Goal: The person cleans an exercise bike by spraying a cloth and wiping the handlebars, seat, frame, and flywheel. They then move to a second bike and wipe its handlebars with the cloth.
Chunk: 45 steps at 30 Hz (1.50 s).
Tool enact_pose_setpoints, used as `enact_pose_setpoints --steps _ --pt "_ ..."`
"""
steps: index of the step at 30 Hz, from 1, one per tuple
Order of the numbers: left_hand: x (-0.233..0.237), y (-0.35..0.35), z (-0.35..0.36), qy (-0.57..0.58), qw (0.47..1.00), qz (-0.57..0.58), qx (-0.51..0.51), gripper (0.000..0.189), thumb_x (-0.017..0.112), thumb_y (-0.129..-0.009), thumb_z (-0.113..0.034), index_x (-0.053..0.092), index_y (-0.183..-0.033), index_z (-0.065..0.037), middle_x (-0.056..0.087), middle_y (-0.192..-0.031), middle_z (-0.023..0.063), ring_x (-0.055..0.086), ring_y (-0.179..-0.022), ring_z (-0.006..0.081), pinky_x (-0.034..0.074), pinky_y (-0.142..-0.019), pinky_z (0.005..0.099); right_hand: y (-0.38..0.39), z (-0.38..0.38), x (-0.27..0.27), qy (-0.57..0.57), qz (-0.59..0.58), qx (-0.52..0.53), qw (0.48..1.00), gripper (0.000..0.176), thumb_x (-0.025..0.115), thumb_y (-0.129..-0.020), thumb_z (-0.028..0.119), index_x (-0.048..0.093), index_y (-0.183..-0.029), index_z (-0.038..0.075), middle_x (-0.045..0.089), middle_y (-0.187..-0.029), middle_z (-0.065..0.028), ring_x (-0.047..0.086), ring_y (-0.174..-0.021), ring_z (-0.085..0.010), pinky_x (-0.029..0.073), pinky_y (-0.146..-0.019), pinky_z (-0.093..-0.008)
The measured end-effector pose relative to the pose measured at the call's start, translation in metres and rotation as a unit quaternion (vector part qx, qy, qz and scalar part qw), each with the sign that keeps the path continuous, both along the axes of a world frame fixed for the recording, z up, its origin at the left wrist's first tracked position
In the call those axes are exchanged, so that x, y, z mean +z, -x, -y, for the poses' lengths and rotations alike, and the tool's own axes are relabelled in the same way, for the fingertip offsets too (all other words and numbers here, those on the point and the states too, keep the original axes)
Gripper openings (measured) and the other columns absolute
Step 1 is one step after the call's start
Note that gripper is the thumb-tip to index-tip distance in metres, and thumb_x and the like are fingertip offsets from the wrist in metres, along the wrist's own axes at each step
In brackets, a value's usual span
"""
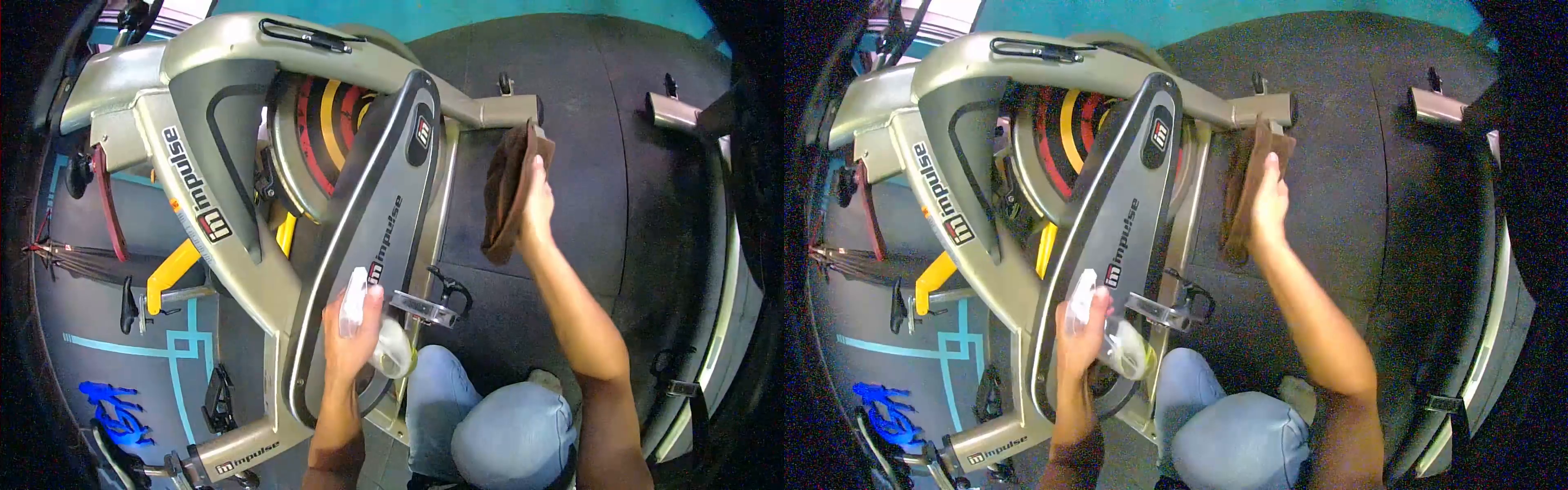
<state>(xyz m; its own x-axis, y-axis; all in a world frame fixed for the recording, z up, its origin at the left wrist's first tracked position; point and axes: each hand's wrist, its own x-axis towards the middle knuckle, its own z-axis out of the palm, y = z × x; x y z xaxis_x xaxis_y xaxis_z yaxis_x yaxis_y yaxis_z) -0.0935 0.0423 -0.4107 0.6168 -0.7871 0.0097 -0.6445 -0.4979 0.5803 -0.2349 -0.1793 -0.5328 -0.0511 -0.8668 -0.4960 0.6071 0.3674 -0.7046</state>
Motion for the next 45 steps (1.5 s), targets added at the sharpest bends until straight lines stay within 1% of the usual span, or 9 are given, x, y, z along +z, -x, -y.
enact_pose_setpoints --steps 4,8,10,18,24,29,32,36,45 --pt "-0.001 0.018 -0.031 0.038 0.998 -0.034 -0.029 0.015 0.061 -0.090 -0.014 0.062 -0.088 0.000 0.059 -0.081 0.0039 0.056 -0.071 0.0122 0.044 -0.061 0.0266 -0.043 -0.034 0.014 0.262 -0.127 0.040 0.956 0.050 0.049 -0.093 0.047 0.058 -0.110 0.001 0.056 -0.111 -0.0133 0.047 -0.102 -0.0247 0.037 -0.088 -0.0419" --pt "-0.019 0.029 -0.078 0.032 0.996 -0.081 -0.004 0.012 0.060 -0.088 -0.012 0.061 -0.094 -0.002 0.060 -0.082 0.0060 0.058 -0.074 0.0129 0.047 -0.065 0.0263 -0.108 -0.033 0.048 0.771 -0.283 0.076 0.566 0.058 0.054 -0.086 0.041 0.048 -0.134 0.009 0.039 -0.146 -0.0165 0.027 -0.142 -0.0340 0.019 -0.115 -0.0547" --pt "-0.035 0.026 -0.103 0.004 0.995 -0.050 -0.081 0.014 0.063 -0.084 -0.014 0.061 -0.092 -0.002 0.063 -0.085 0.0106 0.062 -0.076 0.0178 0.050 -0.068 0.0305 -0.140 0.008 0.036 0.792 -0.283 0.024 0.541 0.055 0.053 -0.085 0.043 0.051 -0.133 0.017 0.045 -0.143 -0.0117 0.034 -0.137 -0.0362 0.018 -0.112 -0.0617" --pt "-0.065 0.038 -0.161 -0.004 0.975 -0.223 0.014 0.021 0.064 -0.088 -0.021 0.061 -0.089 0.000 0.063 -0.091 0.0099 0.062 -0.083 0.0187 0.049 -0.075 0.0314 -0.155 -0.012 0.047 0.599 -0.276 -0.057 0.749 0.059 0.064 -0.078 0.036 0.055 -0.125 0.003 0.048 -0.138 -0.0155 0.039 -0.131 -0.0429 0.021 -0.108 -0.0645" --pt "-0.077 0.038 -0.136 0.002 0.971 -0.239 -0.015 0.025 0.064 -0.088 -0.024 0.061 -0.092 0.001 0.063 -0.093 0.0114 0.063 -0.083 0.0191 0.049 -0.075 0.0319 -0.133 -0.016 -0.011 0.814 -0.320 -0.017 0.484 0.069 0.060 -0.072 0.033 0.047 -0.138 0.019 0.040 -0.148 -0.0104 0.037 -0.136 -0.0363 0.018 -0.112 -0.0599" --pt "-0.089 0.046 -0.137 0.045 0.968 -0.247 0.009 0.024 0.061 -0.090 -0.023 0.061 -0.089 0.001 0.063 -0.091 0.0121 0.063 -0.081 0.0193 0.050 -0.074 0.0312 -0.147 0.007 -0.050 0.526 -0.280 0.006 0.803 0.074 0.059 -0.079 0.015 0.030 -0.146 0.004 0.012 -0.155 -0.0229 0.007 -0.144 -0.0447 0.012 -0.114 -0.0597" --pt "-0.087 0.047 -0.142 -0.027 0.980 -0.193 -0.029 0.030 0.056 -0.092 -0.026 0.062 -0.086 0.002 0.061 -0.095 0.0152 0.062 -0.089 0.0241 0.051 -0.078 0.0360 -0.172 0.051 -0.034 0.216 -0.139 -0.022 0.966 0.054 0.042 -0.094 0.025 0.039 -0.136 -0.009 0.037 -0.143 -0.0285 0.032 -0.136 -0.0422 0.026 -0.113 -0.0449" --pt "-0.093 0.050 -0.144 0.002 0.973 -0.231 0.009 0.029 0.056 -0.092 -0.026 0.062 -0.087 0.002 0.062 -0.095 0.0151 0.062 -0.088 0.0238 0.051 -0.078 0.0358 -0.162 0.157 -0.006 -0.064 -0.050 0.208 0.975 0.057 0.033 -0.096 0.038 0.063 -0.108 -0.009 0.061 -0.117 -0.0276 0.056 -0.115 -0.0409 0.042 -0.101 -0.0451" --pt "-0.112 0.037 -0.119 -0.001 0.966 -0.257 0.038 0.027 0.056 -0.092 -0.024 0.062 -0.087 0.002 0.062 -0.094 0.0150 0.062 -0.088 0.0233 0.051 -0.077 0.0354 -0.160 0.071 0.058 0.513 -0.364 -0.007 0.778 0.064 0.044 -0.094 0.037 0.037 -0.138 -0.008 0.024 -0.150 -0.0296 0.020 -0.139 -0.0482 0.012 -0.113 -0.0593"
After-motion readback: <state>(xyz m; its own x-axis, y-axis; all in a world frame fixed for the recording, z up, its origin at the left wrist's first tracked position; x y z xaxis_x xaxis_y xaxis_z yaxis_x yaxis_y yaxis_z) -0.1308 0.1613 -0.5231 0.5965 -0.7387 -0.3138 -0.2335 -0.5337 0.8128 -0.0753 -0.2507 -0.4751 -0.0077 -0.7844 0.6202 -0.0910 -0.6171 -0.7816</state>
